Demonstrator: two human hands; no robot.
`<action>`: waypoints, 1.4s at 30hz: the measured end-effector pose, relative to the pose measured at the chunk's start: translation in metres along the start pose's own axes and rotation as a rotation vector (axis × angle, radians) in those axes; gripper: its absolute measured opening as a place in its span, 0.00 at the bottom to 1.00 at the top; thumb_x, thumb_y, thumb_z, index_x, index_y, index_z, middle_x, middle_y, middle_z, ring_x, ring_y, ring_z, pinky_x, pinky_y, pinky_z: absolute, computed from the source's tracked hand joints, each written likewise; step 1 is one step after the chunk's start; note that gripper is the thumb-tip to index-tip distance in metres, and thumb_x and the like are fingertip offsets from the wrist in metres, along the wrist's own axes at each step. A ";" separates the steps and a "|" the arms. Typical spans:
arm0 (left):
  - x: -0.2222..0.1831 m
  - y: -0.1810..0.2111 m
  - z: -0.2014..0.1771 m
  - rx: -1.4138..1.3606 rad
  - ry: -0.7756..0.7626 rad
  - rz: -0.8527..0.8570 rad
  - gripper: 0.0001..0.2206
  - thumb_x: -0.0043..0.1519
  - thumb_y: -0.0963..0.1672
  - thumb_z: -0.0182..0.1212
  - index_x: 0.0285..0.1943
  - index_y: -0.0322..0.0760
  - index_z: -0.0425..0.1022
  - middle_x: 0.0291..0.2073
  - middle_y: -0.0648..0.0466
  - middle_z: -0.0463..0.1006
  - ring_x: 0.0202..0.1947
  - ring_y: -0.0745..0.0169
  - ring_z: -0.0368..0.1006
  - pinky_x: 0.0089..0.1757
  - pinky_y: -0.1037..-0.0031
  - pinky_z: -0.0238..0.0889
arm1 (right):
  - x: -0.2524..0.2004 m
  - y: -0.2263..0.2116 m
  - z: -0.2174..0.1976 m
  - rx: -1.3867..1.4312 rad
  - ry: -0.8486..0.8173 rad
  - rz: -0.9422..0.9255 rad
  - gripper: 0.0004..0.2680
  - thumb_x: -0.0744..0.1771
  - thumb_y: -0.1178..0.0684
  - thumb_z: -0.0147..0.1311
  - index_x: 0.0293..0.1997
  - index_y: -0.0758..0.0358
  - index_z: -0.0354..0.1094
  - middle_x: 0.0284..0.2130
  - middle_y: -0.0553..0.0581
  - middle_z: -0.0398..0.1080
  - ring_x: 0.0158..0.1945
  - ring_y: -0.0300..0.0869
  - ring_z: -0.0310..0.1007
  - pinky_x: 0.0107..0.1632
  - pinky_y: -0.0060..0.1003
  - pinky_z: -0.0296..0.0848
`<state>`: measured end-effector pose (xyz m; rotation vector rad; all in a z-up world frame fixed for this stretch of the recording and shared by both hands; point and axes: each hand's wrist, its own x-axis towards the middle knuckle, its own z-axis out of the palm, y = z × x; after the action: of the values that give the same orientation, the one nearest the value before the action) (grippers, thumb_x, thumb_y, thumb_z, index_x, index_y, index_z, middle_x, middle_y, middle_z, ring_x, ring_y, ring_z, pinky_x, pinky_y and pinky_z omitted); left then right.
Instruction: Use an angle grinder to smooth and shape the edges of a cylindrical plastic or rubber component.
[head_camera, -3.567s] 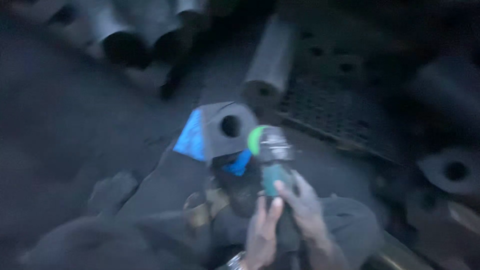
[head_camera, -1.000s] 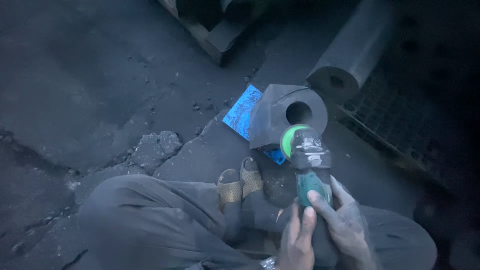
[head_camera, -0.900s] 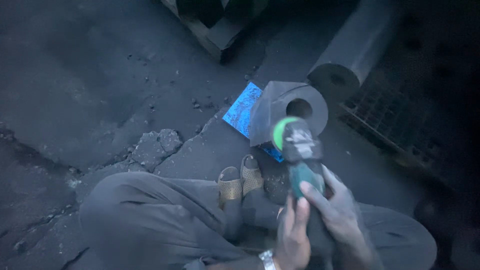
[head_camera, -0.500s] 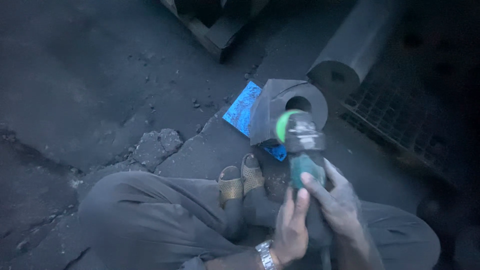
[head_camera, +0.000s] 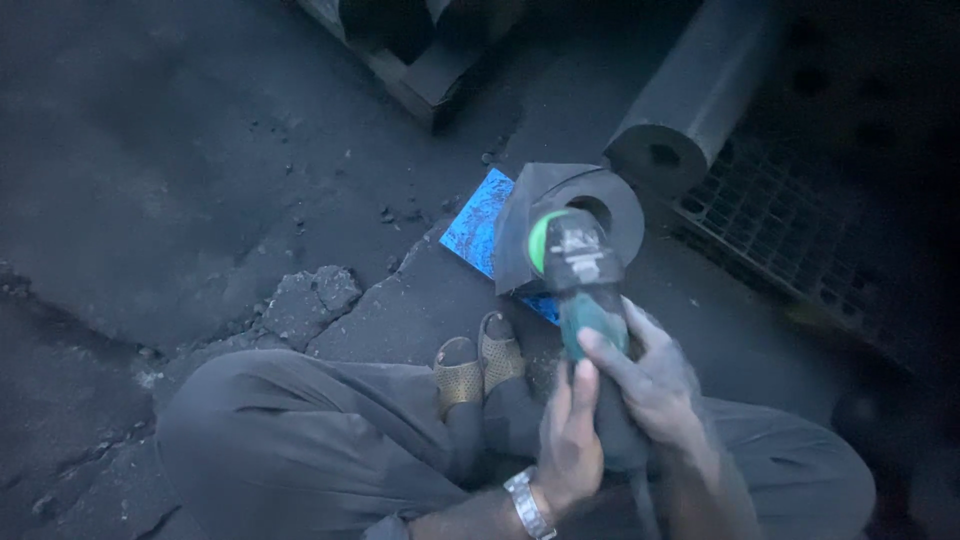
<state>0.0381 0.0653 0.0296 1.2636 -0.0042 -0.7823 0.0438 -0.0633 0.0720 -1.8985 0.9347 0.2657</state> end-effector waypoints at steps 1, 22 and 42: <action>0.002 -0.009 -0.001 0.002 0.003 0.002 0.29 0.72 0.54 0.36 0.69 0.25 0.63 0.60 0.32 0.74 0.61 0.35 0.72 0.58 0.59 0.60 | 0.002 0.001 0.002 0.001 -0.002 -0.003 0.24 0.61 0.37 0.59 0.60 0.60 0.70 0.45 0.58 0.78 0.47 0.42 0.78 0.49 0.37 0.72; -0.032 -0.105 0.031 0.308 -0.128 0.172 0.22 0.77 0.48 0.40 0.77 0.29 0.58 0.62 0.26 0.72 0.58 0.31 0.72 0.56 0.54 0.63 | -0.031 0.076 -0.022 0.309 0.115 0.062 0.23 0.63 0.43 0.60 0.61 0.66 0.68 0.46 0.61 0.76 0.48 0.46 0.75 0.51 0.40 0.72; 0.008 -0.009 0.047 0.540 -0.450 -0.100 0.30 0.73 0.58 0.38 0.72 0.34 0.64 0.49 0.30 0.80 0.52 0.31 0.76 0.52 0.52 0.64 | -0.044 0.102 -0.053 0.734 0.289 0.015 0.20 0.68 0.42 0.55 0.60 0.69 0.66 0.45 0.65 0.73 0.43 0.44 0.75 0.44 0.36 0.74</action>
<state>0.0198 0.0204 0.0342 1.5717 -0.5514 -1.1897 -0.0687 -0.1107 0.0542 -1.2605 1.0523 -0.3220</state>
